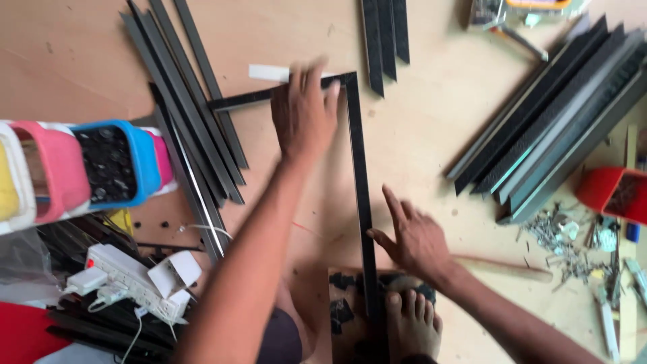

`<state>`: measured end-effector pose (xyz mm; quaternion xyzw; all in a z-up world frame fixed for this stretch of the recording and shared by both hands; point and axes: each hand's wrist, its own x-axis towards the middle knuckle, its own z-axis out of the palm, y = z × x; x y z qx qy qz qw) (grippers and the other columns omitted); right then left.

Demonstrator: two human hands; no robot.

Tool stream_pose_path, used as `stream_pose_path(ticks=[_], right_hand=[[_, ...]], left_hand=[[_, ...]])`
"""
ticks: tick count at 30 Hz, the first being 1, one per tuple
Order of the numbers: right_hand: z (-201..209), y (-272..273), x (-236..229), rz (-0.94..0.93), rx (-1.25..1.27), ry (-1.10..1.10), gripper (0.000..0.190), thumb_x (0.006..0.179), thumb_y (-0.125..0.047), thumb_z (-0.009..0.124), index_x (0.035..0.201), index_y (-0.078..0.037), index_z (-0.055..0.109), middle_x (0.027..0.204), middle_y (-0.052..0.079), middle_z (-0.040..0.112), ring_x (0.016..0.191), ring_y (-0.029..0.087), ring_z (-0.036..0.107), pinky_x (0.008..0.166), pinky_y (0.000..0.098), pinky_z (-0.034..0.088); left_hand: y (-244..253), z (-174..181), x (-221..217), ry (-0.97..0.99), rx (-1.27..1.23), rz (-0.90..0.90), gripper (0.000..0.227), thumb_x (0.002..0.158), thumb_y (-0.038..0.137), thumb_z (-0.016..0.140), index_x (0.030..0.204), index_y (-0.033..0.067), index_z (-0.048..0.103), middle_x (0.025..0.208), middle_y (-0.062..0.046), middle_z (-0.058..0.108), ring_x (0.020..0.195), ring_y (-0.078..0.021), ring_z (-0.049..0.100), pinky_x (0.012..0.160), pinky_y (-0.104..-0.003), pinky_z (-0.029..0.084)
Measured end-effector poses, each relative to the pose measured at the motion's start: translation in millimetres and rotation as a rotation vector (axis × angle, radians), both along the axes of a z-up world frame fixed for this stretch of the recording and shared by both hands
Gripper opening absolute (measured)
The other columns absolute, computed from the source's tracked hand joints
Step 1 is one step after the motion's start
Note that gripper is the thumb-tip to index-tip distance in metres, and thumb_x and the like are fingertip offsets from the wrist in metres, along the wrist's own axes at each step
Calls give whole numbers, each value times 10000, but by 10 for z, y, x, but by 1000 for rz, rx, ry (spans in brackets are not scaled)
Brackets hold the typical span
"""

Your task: Assembling black picture frame segments using a hammer and joining hardware.

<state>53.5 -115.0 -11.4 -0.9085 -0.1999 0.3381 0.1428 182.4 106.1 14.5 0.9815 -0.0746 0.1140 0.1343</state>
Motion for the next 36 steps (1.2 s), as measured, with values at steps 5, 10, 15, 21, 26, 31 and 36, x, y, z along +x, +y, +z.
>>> stream_pose_path(ticks=[5, 10, 15, 21, 26, 31, 36], right_hand=[[-278, 100, -26, -211, 220, 189, 987, 883, -620, 585, 1628, -119, 174, 809, 91, 758, 617, 246, 726, 610, 417, 616], [-269, 168, 103, -343, 405, 374, 750, 904, -444, 653, 1520, -111, 384, 701, 105, 759, 539, 222, 702, 571, 398, 603], [-404, 362, 728, -496, 568, 220, 640, 944, -357, 642, 1494, -111, 429, 689, 84, 726, 541, 206, 703, 543, 386, 611], [-175, 449, 1168, -396, 516, -231, 701, 879, -319, 707, 1478, -128, 398, 1052, 132, 677, 674, 300, 700, 592, 447, 572], [-235, 460, 949, -120, 141, -69, 749, 939, -419, 652, 1580, -218, 321, 1167, 129, 563, 795, 257, 663, 522, 381, 594], [-591, 396, 894, -17, 319, -383, 723, 891, -369, 668, 1516, -157, 371, 1024, 148, 600, 813, 286, 664, 505, 387, 556], [-556, 537, 1183, -44, 259, -267, 625, 995, -320, 563, 1568, -207, 339, 1021, 130, 654, 646, 295, 668, 511, 400, 545]], left_hand=[[-214, -766, -1037, 371, -177, 493, 578, 955, 373, 621, 1387, 9, 497, 1339, -292, 559, 1264, -459, 519, 983, -562, 418], [-272, -957, -1209, 507, -691, 508, 396, 1025, 350, 540, 1267, 50, 633, 957, -164, 714, 907, -304, 709, 794, -414, 565], [-89, -919, -256, 524, -678, 390, 406, 982, 391, 672, 1086, -1, 667, 886, -144, 730, 840, -288, 743, 756, -392, 584], [-42, -679, 522, 306, -470, 465, 608, 975, 302, 647, 1494, 57, 447, 1319, -191, 606, 1152, -327, 611, 944, -435, 522], [-246, -763, 192, 435, -429, 410, 606, 892, 260, 719, 1442, 129, 500, 1252, -119, 607, 1115, -273, 647, 907, -411, 541], [-267, -813, 492, 497, -410, 427, 654, 912, 242, 714, 1505, 152, 453, 1177, -87, 634, 1066, -241, 653, 874, -390, 557], [-258, -793, 934, 553, -405, 413, 733, 890, 201, 716, 1552, 229, 401, 1166, -87, 640, 1067, -239, 662, 876, -398, 561]])
